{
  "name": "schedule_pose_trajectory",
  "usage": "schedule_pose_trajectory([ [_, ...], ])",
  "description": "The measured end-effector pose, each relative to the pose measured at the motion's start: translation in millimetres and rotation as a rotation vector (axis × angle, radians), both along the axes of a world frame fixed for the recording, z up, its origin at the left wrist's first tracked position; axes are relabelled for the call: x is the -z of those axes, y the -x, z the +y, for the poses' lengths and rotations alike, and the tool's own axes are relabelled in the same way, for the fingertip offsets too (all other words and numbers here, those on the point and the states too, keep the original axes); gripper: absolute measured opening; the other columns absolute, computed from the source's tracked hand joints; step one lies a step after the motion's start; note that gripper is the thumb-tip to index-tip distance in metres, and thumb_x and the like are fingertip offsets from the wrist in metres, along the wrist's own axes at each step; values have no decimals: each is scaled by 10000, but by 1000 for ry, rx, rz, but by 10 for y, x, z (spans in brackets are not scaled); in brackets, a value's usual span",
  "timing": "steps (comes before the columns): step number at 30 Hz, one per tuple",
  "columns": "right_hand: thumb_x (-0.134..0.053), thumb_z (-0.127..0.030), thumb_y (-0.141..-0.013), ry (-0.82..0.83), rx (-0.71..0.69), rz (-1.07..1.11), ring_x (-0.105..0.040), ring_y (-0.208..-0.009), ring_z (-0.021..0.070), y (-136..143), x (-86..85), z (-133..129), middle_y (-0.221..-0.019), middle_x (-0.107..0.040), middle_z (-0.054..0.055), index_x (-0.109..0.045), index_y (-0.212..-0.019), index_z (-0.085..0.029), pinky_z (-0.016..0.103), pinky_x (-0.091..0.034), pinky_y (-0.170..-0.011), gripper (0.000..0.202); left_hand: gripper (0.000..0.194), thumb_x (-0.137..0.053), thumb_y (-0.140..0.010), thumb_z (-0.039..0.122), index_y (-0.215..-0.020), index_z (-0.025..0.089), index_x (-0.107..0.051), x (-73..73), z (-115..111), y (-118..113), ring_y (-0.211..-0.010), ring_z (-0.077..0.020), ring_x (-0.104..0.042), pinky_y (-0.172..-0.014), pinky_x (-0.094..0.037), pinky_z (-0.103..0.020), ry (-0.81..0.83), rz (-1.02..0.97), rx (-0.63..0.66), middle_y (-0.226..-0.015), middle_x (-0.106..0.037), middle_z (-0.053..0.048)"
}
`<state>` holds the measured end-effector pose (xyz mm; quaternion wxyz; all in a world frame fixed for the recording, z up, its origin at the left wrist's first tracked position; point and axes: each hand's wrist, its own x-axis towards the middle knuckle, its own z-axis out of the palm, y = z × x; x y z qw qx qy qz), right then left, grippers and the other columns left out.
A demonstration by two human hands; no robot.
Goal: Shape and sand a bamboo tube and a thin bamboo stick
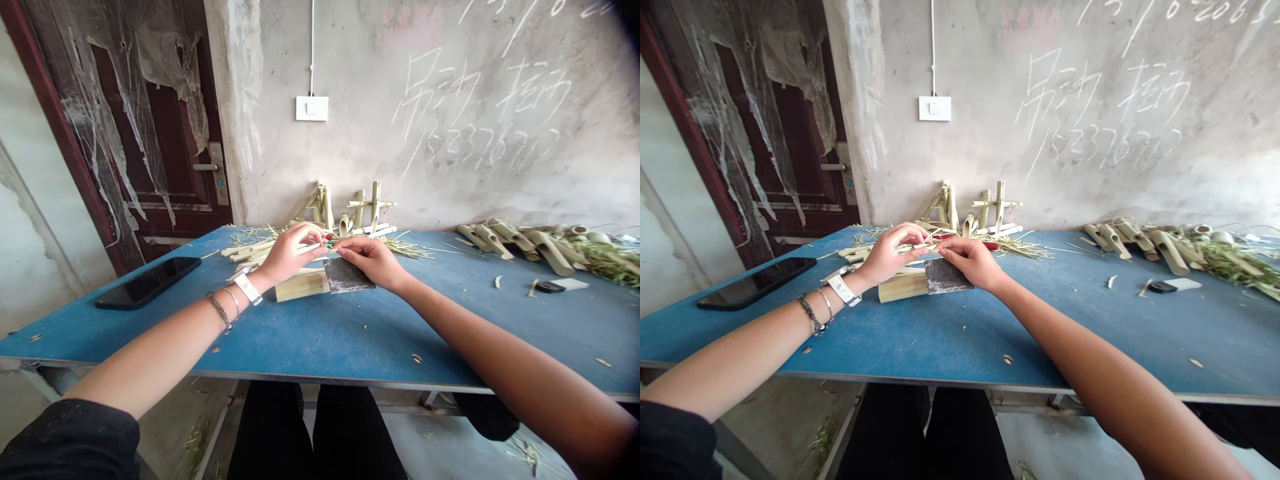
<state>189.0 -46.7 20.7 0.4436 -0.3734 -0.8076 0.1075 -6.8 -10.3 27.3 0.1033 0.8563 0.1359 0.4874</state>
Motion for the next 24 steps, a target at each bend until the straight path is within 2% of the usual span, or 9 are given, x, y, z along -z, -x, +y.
schedule_pose_trajectory([
  [7, -466, -454, -827, 29, -26, 26, -467, -557, 112, 1, 22, 20, -630, -549, -3, -640, -918, -187, 240, -357, -492, 331, 137, -584, -796, 269, -812, 142, -536, 24, 14, -3, -930, -167, -591, -837, -485, -345, 34, -55, 16, -992, -609, -91],
  [13, -484, -469, -811, 48, -36, 53, -455, -539, 112, -1, 25, 29, -607, -529, -13, -640, -896, -197, 240, -344, -478, 326, 105, -557, -815, 242, -768, 148, -566, -9, -14, 7, -984, -180, -560, -868, -455, -360, -87, -12, -45, -1030, -598, -95],
  [21, -507, -468, -789, 123, -53, 109, -383, -490, 84, -10, 18, 28, -591, -497, -30, -619, -879, -179, 221, -282, -449, 323, 84, -488, -831, 180, -759, 145, -514, -37, -6, 6, -901, -153, -568, -810, -477, -315, -67, -11, -48, -945, -597, -79],
  [24, -511, -473, -781, 131, -47, 128, -398, -516, 87, -19, 13, 32, -624, -518, -23, -616, -864, -170, 221, -285, -464, 331, 69, -487, -825, 177, -766, 145, -502, -34, 17, 13, -861, -144, -578, -802, -482, -310, -34, -30, -52, -919, -602, -72],
])
